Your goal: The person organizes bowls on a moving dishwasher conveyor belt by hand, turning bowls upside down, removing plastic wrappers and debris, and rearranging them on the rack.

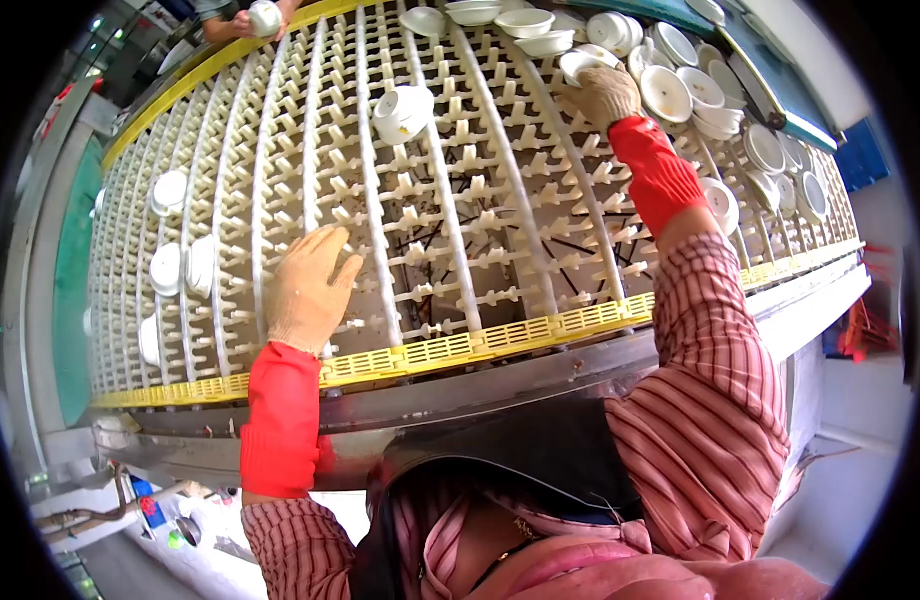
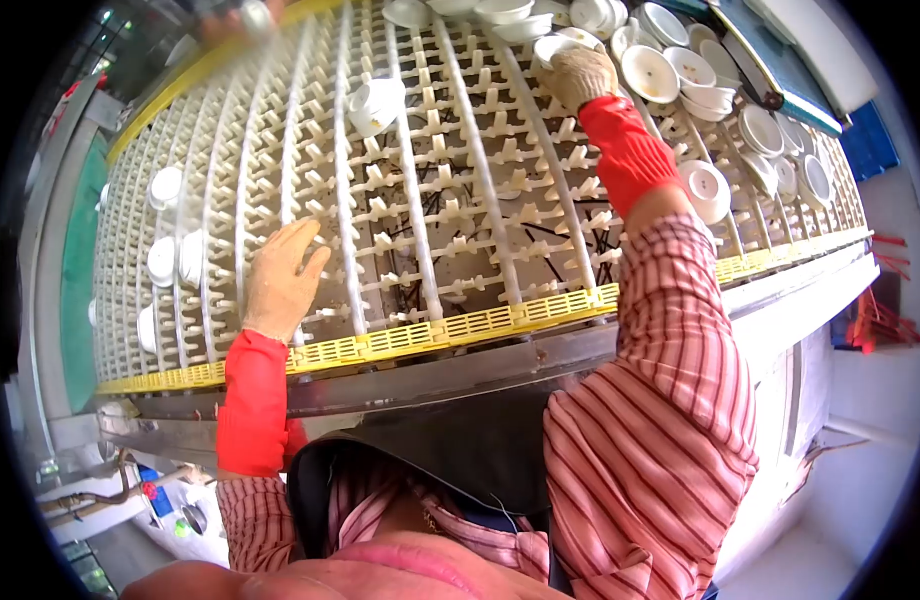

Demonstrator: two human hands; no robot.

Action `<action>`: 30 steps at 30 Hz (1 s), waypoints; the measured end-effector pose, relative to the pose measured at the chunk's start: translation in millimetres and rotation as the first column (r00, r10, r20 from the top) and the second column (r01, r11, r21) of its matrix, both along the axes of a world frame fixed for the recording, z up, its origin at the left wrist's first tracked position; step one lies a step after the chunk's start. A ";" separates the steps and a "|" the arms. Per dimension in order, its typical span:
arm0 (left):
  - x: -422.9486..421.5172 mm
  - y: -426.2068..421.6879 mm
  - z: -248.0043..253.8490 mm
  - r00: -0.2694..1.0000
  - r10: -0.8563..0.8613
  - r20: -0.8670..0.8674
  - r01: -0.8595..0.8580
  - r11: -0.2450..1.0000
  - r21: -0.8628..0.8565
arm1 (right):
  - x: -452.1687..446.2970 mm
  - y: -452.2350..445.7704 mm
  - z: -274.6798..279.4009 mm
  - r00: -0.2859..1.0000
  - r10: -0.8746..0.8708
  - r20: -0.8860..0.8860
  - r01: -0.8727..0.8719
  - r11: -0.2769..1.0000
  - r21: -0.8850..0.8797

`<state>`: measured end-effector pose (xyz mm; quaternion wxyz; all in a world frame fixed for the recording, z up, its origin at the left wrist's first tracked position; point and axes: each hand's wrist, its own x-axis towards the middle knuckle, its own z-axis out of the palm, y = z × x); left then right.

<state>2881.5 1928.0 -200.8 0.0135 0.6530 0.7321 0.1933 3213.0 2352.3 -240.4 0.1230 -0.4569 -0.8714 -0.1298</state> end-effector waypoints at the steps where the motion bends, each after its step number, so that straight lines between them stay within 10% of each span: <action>1: -0.6 0.4 -0.3 1.000 -0.004 -0.016 0.004 1.000 -0.002 | -3.4 -4.2 -1.4 0.998 0.007 -0.068 -0.008 1.000 -0.010; 5: 0.5 -0.1 1.9 1.000 -0.021 -0.004 0.021 1.000 -0.006 | -35.0 -39.3 23.5 0.925 -0.156 -0.347 -0.025 0.886 -0.464; 7: -2.8 -1.3 -1.6 0.999 -0.042 -0.012 0.042 0.999 0.008 | -56.2 -72.9 32.0 0.635 -0.208 -0.744 -0.392 0.743 -0.542; 9: -5.4 0.0 -0.4 0.999 -0.046 -0.011 0.046 0.999 0.001 | -69.1 -102.1 53.5 0.719 0.041 -0.694 -0.464 0.772 -0.435; 11: -3.2 0.3 4.1 1.000 -0.030 0.000 0.030 0.999 -0.016 | -93.5 -110.5 56.3 0.715 -0.091 -0.694 -0.501 0.625 -0.598; 14: -3.5 2.4 3.9 0.996 -0.011 0.092 0.012 1.000 -0.003 | -125.0 -194.2 102.4 0.291 -0.846 -0.447 -0.736 0.101 -0.670; 16: -5.1 2.0 2.0 0.992 0.000 0.126 -0.001 1.000 0.005 | -120.8 -190.4 85.4 0.488 -0.615 -0.619 -0.778 0.015 -0.628; 18: -7.9 -0.2 -0.3 0.987 0.006 0.160 -0.009 1.000 0.016 | -124.7 -141.1 63.8 0.868 -0.064 -0.493 -0.352 0.621 -0.700; 20: -11.0 -1.2 -6.4 0.990 0.015 0.141 -0.018 0.999 0.027 | -106.5 -87.4 41.3 0.947 -0.028 -0.321 -0.113 0.905 -0.411; 23: -10.3 0.6 -7.2 0.994 0.026 0.102 -0.028 1.000 0.011 | -46.5 -20.0 24.1 0.963 -0.155 -0.223 0.119 0.979 -0.163; 30: -6.1 4.7 -9.3 0.995 0.039 0.091 -0.039 0.999 0.000 | 6.6 58.5 2.9 0.938 -0.319 -0.134 0.287 0.934 -0.214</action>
